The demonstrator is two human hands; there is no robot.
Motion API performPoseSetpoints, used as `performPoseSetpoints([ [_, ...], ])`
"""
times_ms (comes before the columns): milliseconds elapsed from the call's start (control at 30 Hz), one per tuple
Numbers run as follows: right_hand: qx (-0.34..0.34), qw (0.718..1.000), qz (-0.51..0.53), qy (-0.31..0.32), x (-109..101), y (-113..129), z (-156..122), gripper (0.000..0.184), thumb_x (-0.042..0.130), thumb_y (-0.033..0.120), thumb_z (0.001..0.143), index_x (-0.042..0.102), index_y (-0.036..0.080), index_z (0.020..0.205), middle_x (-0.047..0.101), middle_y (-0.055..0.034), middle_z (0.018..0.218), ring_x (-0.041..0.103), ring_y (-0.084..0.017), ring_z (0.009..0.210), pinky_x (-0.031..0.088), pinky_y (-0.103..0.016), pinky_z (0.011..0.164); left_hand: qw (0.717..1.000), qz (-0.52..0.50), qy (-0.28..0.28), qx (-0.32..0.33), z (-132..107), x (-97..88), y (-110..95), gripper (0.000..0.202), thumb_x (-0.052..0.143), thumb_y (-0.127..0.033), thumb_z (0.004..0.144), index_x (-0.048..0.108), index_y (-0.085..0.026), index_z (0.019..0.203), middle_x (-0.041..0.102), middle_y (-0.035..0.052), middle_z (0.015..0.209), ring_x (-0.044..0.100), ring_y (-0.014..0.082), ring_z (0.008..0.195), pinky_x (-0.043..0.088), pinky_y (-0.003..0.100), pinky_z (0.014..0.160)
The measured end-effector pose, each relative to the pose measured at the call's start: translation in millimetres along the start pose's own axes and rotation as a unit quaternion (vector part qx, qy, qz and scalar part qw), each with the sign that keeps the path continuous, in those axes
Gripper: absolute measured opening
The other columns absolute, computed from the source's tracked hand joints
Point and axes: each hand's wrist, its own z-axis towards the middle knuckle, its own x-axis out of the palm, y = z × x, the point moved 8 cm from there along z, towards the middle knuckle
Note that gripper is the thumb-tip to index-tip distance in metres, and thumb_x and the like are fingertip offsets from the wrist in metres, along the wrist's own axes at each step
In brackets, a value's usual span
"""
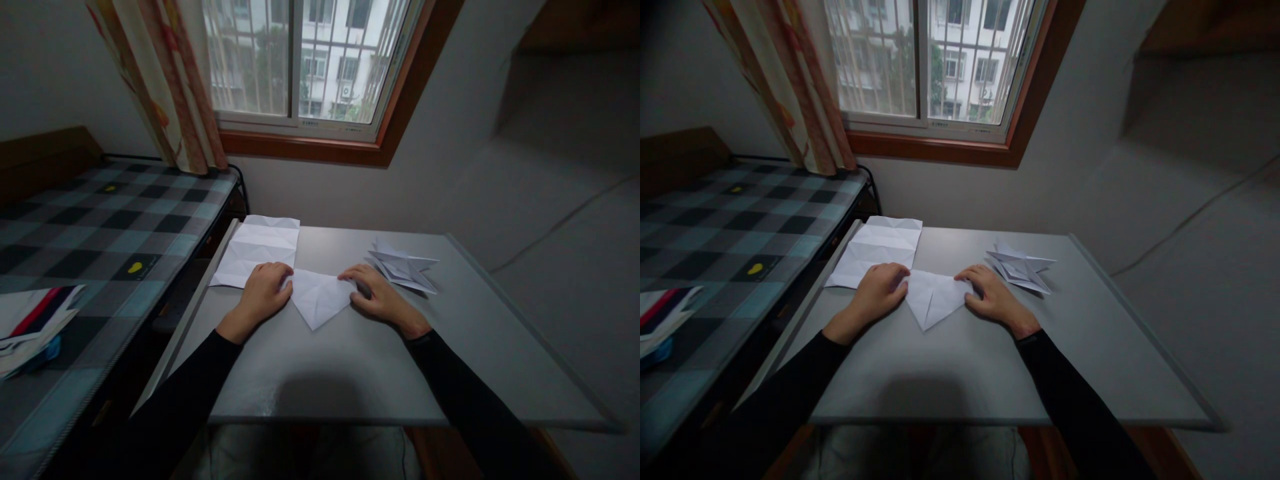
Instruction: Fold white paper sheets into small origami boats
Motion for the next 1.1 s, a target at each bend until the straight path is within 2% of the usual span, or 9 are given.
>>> performPoseSetpoints([
  [133, 0.012, 1.000, -0.002, -0.015, 3.1, -5.3, -2.0, 0.042, 0.081, 0.026, 0.093, 0.072, 0.025, 0.134, 0.076, -0.0122, 0.126, 0.069, -0.035, 0.119, 0.055, -0.056, 0.109, 0.999, -0.029, -0.009, -0.010, 0.1, -0.9, 3.1, 0.024, 0.072, -0.025, 0.096, 0.068, -0.022, 0.120, 0.080, 0.0083, 0.114, 0.075, 0.0317, 0.109, 0.053, 0.048, 0.102],
  [267, 0.026, 0.999, 0.006, -0.036, 4.5, -10.5, -3.1, 0.048, 0.084, 0.024, 0.092, 0.070, 0.025, 0.138, 0.075, -0.0095, 0.112, 0.068, -0.031, 0.104, 0.057, -0.051, 0.098, 0.996, -0.083, -0.014, -0.022, 0.6, -0.4, 7.8, 0.036, 0.073, -0.021, 0.093, 0.066, -0.022, 0.128, 0.079, 0.0060, 0.110, 0.075, 0.0282, 0.102, 0.053, 0.043, 0.095],
  [367, 0.015, 0.999, -0.001, -0.030, 4.9, -5.6, -1.9, 0.026, 0.080, 0.021, 0.095, 0.075, 0.024, 0.121, 0.073, -0.0067, 0.099, 0.066, -0.028, 0.092, 0.056, -0.046, 0.089, 0.997, -0.076, 0.005, 0.011, 0.5, -1.9, 0.0, 0.015, 0.069, -0.021, 0.094, 0.071, -0.023, 0.109, 0.077, 0.0042, 0.098, 0.074, 0.0266, 0.094, 0.051, 0.041, 0.089],
  [500, -0.033, 0.999, -0.003, 0.001, 4.2, 12.2, 0.8, 0.001, 0.077, 0.024, 0.099, 0.078, 0.024, 0.099, 0.075, -0.0078, 0.098, 0.068, -0.029, 0.097, 0.054, -0.046, 0.091, 0.997, -0.049, 0.027, 0.053, -1.4, -7.8, -14.4, 0.002, 0.072, -0.025, 0.093, 0.072, -0.023, 0.094, 0.076, 0.0036, 0.094, 0.072, 0.0270, 0.095, 0.049, 0.043, 0.095],
  [633, -0.033, 0.999, 0.003, 0.028, 5.4, 16.6, 0.8, 0.013, 0.081, 0.037, 0.101, 0.081, 0.024, 0.101, 0.077, -0.0086, 0.106, 0.070, -0.028, 0.100, 0.054, -0.046, 0.091, 0.996, -0.056, 0.040, 0.060, -2.0, -7.4, -16.7, 0.019, 0.068, -0.035, 0.104, 0.073, -0.023, 0.090, 0.079, 0.0047, 0.101, 0.073, 0.0267, 0.100, 0.049, 0.044, 0.098],
  [733, -0.010, 1.000, -0.003, 0.028, 7.4, 11.5, 0.1, 0.021, 0.085, 0.039, 0.098, 0.081, 0.024, 0.112, 0.075, -0.0100, 0.111, 0.069, -0.029, 0.102, 0.056, -0.047, 0.093, 0.994, -0.048, 0.051, 0.086, -2.4, -2.3, -16.3, 0.018, 0.082, -0.038, 0.096, 0.074, -0.023, 0.100, 0.076, 0.0065, 0.106, 0.071, 0.0279, 0.101, 0.051, 0.042, 0.094],
  [867, 0.011, 0.999, 0.002, 0.040, 11.5, 8.5, 0.4, 0.031, 0.089, 0.037, 0.095, 0.078, 0.024, 0.121, 0.072, -0.0113, 0.116, 0.068, -0.031, 0.106, 0.058, -0.048, 0.094, 0.992, -0.061, 0.066, 0.092, -1.7, 4.0, -11.4, 0.025, 0.086, -0.037, 0.093, 0.075, -0.023, 0.111, 0.073, 0.0074, 0.108, 0.068, 0.0282, 0.099, 0.051, 0.041, 0.091],
  [1000, 0.010, 0.999, 0.006, 0.047, 13.5, 6.3, 0.4, 0.031, 0.086, 0.036, 0.098, 0.077, 0.027, 0.126, 0.071, -0.0132, 0.132, 0.067, -0.034, 0.124, 0.057, -0.055, 0.109, 0.989, -0.094, 0.080, 0.079, 0.1, 7.1, -5.8, 0.028, 0.091, -0.037, 0.089, 0.076, -0.022, 0.108, 0.071, 0.0059, 0.101, 0.066, 0.0267, 0.094, 0.050, 0.039, 0.085],
  [1100, 0.029, 0.999, 0.008, 0.031, 13.1, -3.2, -1.2, 0.054, 0.089, 0.040, 0.095, 0.070, 0.028, 0.144, 0.065, -0.0159, 0.152, 0.062, -0.038, 0.141, 0.051, -0.062, 0.121, 0.985, -0.131, 0.086, 0.066, 1.2, 8.7, -2.7, 0.027, 0.092, -0.033, 0.087, 0.076, -0.022, 0.106, 0.071, 0.0052, 0.100, 0.067, 0.0254, 0.093, 0.050, 0.037, 0.083],
])
